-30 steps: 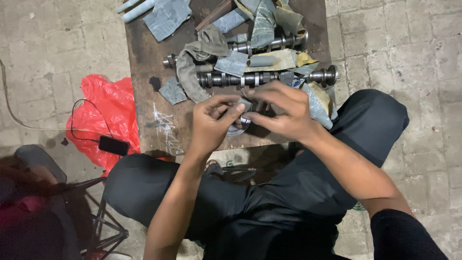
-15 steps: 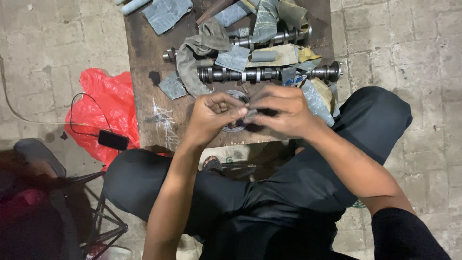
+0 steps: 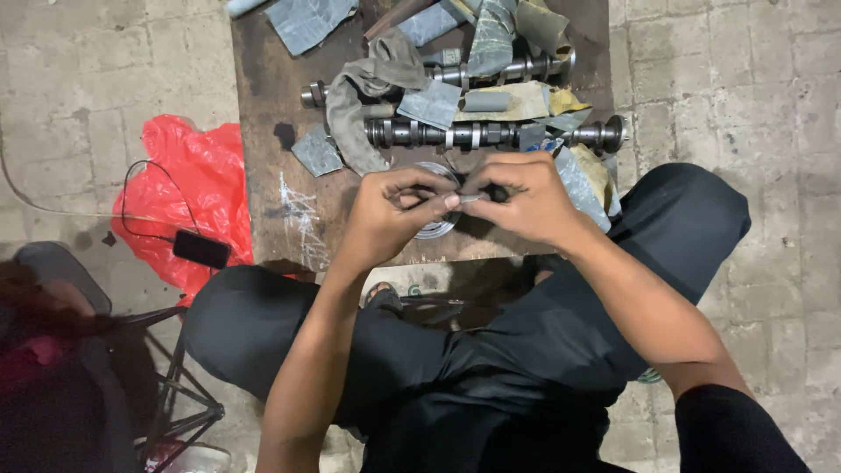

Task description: The person sits on the floor and uses sandpaper to polish a circular metal part, rubbing it against the surface. They also handle a long metal shaft and various pieces of sandpaper, folding and tearing them while working on the wooden board.

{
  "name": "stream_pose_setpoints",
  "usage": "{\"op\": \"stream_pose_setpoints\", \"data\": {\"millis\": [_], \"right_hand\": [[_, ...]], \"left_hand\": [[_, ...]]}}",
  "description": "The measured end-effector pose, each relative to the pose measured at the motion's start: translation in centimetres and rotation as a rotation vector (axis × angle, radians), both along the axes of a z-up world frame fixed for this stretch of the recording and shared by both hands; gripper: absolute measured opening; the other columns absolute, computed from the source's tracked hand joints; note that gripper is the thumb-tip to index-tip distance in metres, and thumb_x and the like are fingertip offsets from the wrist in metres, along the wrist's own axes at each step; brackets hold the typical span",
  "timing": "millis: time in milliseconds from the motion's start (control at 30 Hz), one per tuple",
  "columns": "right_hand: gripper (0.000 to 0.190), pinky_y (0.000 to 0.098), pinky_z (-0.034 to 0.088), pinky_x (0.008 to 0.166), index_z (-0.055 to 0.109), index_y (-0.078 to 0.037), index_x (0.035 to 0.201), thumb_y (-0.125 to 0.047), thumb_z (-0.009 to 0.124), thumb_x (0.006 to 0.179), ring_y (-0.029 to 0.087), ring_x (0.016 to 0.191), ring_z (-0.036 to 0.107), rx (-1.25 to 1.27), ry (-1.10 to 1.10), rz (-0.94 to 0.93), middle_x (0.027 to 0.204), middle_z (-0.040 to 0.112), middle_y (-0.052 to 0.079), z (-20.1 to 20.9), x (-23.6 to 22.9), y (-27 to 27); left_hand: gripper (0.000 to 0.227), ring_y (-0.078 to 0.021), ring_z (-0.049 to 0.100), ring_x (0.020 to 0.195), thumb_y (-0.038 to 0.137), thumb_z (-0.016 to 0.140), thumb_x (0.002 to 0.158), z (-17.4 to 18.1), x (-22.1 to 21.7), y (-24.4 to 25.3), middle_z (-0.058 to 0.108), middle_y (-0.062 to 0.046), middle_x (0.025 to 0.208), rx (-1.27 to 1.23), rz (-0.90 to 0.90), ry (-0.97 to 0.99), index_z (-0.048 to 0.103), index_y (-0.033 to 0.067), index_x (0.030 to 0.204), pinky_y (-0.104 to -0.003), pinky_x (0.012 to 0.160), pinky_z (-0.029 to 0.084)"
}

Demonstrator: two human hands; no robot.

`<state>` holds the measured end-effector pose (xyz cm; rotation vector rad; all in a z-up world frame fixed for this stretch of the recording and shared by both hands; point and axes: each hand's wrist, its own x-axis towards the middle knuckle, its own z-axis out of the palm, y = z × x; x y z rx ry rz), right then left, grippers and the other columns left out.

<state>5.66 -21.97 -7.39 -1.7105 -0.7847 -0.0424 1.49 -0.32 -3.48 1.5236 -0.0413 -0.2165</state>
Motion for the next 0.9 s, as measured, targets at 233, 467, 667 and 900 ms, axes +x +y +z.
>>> {"op": "stream_pose_setpoints", "data": {"millis": [233, 467, 667, 900], "right_hand": [[0.010, 0.0349, 0.054, 0.066, 0.079, -0.006, 0.088, 0.003, 0.078, 0.085, 0.020, 0.065, 0.067, 0.028, 0.193, 0.103, 0.078, 0.075, 0.011, 2.0, -0.3, -0.2], [0.015, 0.0313, 0.062, 0.060, 0.072, 0.008, 0.095, 0.015, 0.075, 0.082, 0.021, 0.065, 0.075, 0.193, 0.496, 0.068, 0.074, 0.074, 0.019, 0.3, -0.3, -0.3], [0.018, 0.0348, 0.065, 0.060, 0.073, 0.009, 0.096, 0.018, 0.072, 0.081, 0.022, 0.069, 0.075, 0.240, 0.590, 0.073, 0.079, 0.075, 0.020, 0.8, -0.8, 0.0], [0.016, 0.0411, 0.068, 0.063, 0.073, 0.011, 0.103, 0.008, 0.067, 0.089, 0.030, 0.067, 0.076, 0.210, 0.577, 0.201, 0.079, 0.074, 0.027, -0.3, 0.4, -0.8]], "left_hand": [[0.016, -0.0195, 0.071, 0.073, 0.006, 0.076, 0.087, -0.1, 0.0, 0.2, 0.071, -0.017, 0.085, 0.016, 0.018, -0.039, 0.076, -0.0004, 0.102, -0.034, 0.068, 0.065], [0.025, -0.0196, 0.069, 0.080, 0.013, 0.081, 0.086, -0.1, -0.1, -0.3, 0.071, -0.017, 0.089, 0.023, 0.021, 0.000, 0.075, -0.0022, 0.104, -0.035, 0.075, 0.064], [0.019, -0.0197, 0.072, 0.082, 0.009, 0.083, 0.083, 0.0, 0.0, -0.1, 0.072, -0.016, 0.086, 0.044, 0.034, -0.031, 0.077, -0.0007, 0.099, -0.036, 0.075, 0.064], [0.016, -0.0196, 0.072, 0.083, 0.009, 0.083, 0.084, 0.7, 0.0, 0.2, 0.072, -0.016, 0.088, 0.056, 0.064, -0.083, 0.078, 0.0025, 0.098, -0.038, 0.079, 0.064]]}}
